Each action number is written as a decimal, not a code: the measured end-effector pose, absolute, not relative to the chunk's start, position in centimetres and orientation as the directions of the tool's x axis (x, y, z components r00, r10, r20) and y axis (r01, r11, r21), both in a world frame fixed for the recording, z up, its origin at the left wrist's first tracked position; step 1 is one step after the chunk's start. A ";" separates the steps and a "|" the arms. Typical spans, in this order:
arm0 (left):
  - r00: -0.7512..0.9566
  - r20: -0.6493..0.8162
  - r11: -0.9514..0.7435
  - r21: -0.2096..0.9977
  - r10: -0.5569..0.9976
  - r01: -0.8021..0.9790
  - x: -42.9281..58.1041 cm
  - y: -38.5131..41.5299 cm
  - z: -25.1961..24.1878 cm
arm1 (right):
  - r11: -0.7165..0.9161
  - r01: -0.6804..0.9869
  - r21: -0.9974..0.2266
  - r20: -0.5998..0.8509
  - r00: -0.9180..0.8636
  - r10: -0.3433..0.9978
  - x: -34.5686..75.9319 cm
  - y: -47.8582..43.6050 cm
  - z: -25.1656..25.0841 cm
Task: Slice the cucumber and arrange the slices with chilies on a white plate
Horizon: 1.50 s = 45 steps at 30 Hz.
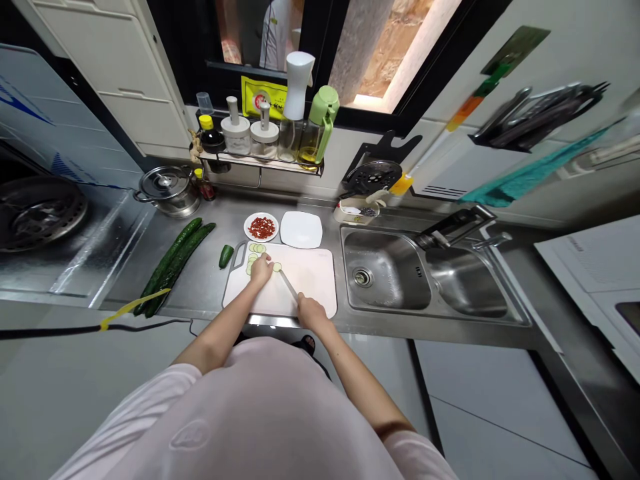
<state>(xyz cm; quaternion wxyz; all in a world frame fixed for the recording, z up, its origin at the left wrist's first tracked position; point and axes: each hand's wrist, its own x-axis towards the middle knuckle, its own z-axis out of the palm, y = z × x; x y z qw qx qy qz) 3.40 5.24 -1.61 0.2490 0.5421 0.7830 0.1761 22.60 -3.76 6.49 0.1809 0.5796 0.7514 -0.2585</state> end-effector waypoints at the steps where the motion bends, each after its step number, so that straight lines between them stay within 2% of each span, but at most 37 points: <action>1: -0.286 -0.196 0.347 0.545 0.938 0.764 3.4 5.2 -1.6 | 0.197 0.964 -0.178 -0.568 -0.264 0.779 22.6 -3.8 6.4; 19: -0.283 -0.193 0.343 0.540 0.939 0.769 3.4 5.2 -1.8 | 0.194 0.962 -0.191 -0.554 -0.269 0.788 21.0 -2.0 6.8; 29: -0.262 -0.106 0.276 0.551 0.959 0.788 3.7 4.4 -2.4 | 0.194 0.964 -0.180 -0.552 -0.262 0.792 22.5 -4.0 6.2; 39: -0.252 -0.087 0.258 0.540 0.964 0.801 4.2 3.9 -2.1 | 0.200 0.962 -0.186 -0.541 -0.270 0.796 23.5 -4.7 5.8; 45: -0.207 -0.059 0.206 0.546 0.976 0.812 4.5 3.1 -1.6 | 0.108 0.970 -0.218 -0.460 -0.199 0.865 24.4 -5.0 5.1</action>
